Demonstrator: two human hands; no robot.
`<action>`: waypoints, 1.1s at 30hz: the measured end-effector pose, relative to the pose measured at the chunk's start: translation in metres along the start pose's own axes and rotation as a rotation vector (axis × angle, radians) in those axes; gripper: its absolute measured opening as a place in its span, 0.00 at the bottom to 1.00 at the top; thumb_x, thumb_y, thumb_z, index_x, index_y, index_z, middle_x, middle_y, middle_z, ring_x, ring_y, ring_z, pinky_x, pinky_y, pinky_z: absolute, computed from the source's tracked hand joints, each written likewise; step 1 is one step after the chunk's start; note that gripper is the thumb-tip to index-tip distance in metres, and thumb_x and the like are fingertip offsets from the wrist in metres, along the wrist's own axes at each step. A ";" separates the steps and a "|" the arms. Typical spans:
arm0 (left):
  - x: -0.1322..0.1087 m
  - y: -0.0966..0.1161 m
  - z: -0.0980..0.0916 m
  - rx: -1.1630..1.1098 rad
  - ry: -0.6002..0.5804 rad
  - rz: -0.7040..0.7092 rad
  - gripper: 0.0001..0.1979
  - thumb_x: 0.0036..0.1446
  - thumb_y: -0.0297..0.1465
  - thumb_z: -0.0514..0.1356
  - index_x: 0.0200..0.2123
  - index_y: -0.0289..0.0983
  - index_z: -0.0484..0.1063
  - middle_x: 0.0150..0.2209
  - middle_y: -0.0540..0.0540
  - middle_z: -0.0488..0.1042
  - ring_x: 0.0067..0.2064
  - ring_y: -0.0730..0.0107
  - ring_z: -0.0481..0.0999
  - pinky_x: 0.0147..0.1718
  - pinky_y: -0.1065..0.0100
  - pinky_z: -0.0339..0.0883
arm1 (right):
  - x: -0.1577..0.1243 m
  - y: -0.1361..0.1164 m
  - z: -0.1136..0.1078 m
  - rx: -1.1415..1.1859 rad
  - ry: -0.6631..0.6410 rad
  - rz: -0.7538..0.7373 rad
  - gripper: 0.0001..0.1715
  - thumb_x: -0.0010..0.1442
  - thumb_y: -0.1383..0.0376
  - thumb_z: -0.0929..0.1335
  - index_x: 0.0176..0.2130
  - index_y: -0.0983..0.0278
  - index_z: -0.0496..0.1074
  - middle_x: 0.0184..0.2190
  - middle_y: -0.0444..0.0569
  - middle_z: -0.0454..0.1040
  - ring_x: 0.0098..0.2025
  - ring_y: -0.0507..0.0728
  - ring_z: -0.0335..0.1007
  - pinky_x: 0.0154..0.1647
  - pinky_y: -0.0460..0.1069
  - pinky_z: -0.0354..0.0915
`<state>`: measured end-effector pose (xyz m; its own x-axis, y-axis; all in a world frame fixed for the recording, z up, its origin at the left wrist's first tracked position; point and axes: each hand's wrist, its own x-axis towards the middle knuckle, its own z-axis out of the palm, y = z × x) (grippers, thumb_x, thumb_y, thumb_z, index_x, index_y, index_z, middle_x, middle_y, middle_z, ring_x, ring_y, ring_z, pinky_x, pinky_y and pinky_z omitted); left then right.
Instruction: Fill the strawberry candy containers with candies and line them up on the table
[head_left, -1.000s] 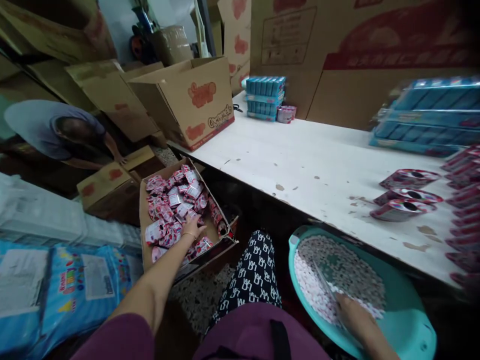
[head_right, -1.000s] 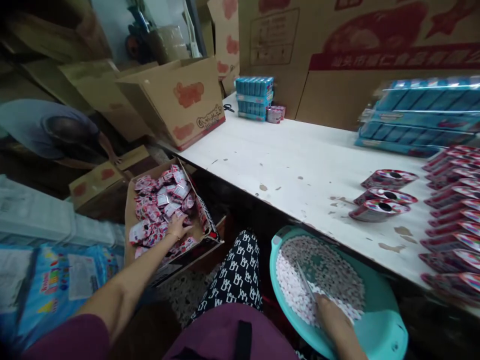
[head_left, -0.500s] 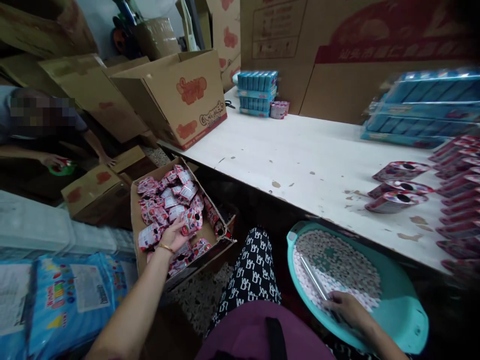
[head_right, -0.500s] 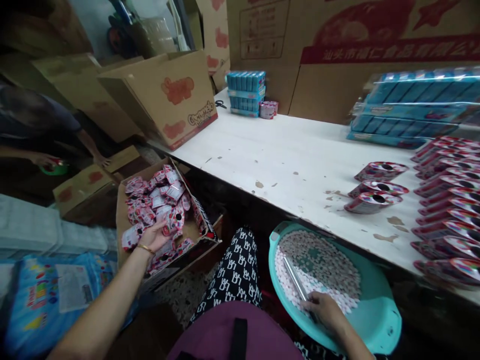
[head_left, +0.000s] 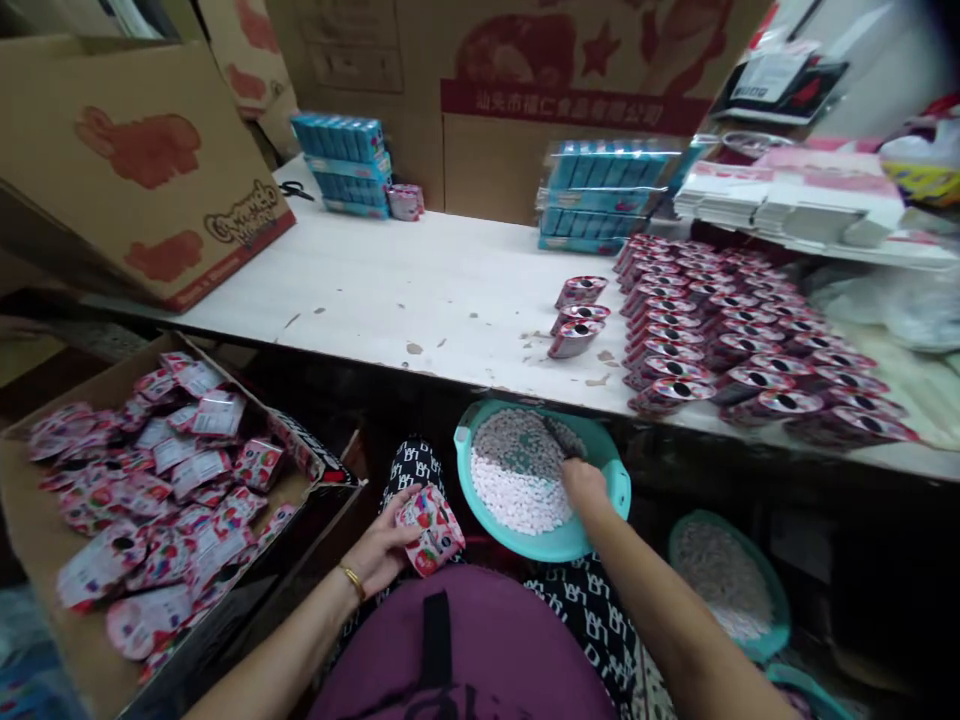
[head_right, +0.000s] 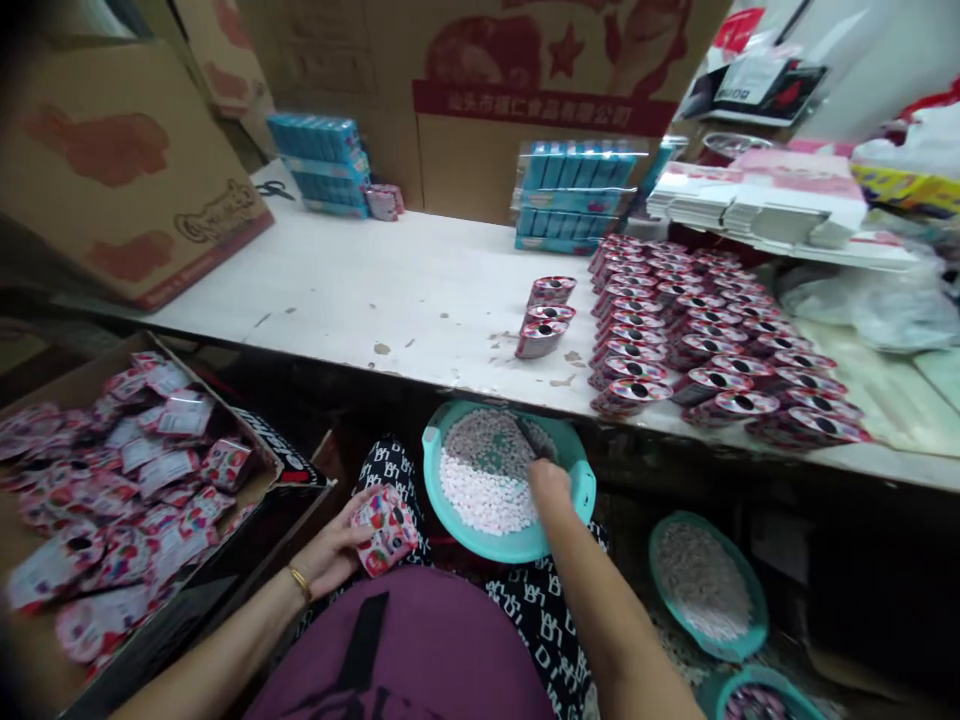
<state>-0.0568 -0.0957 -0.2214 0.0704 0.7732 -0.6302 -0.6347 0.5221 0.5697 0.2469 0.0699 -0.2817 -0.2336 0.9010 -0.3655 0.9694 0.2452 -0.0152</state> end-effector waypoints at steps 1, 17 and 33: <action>-0.001 -0.001 -0.002 0.015 -0.025 -0.027 0.30 0.36 0.24 0.65 0.46 0.40 0.62 0.43 0.43 0.72 0.44 0.59 0.72 0.47 0.54 0.62 | -0.002 -0.007 0.006 0.008 -0.009 -0.007 0.19 0.57 0.75 0.54 0.39 0.74 0.70 0.38 0.65 0.71 0.41 0.63 0.69 0.39 0.53 0.62; 0.050 0.031 0.031 0.490 -0.038 0.316 0.30 0.36 0.27 0.67 0.46 0.36 0.63 0.43 0.44 0.73 0.44 0.64 0.72 0.50 0.59 0.60 | -0.011 -0.029 0.031 0.448 -0.258 -0.220 0.10 0.50 0.67 0.62 0.24 0.65 0.72 0.21 0.41 0.70 0.28 0.49 0.64 0.28 0.41 0.54; 0.122 0.001 0.083 1.092 -0.024 0.826 0.21 0.39 0.17 0.55 0.39 0.36 0.69 0.39 0.46 0.70 0.42 0.67 0.69 0.45 0.65 0.62 | -0.041 -0.014 -0.133 0.132 -0.096 -0.306 0.14 0.51 0.63 0.60 0.23 0.61 0.73 0.24 0.45 0.73 0.29 0.51 0.65 0.25 0.45 0.49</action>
<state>0.0154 0.0287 -0.2537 -0.0085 0.9954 0.0957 0.4253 -0.0831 0.9012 0.2329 0.0773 -0.1422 -0.5125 0.7536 -0.4116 0.8586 0.4445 -0.2552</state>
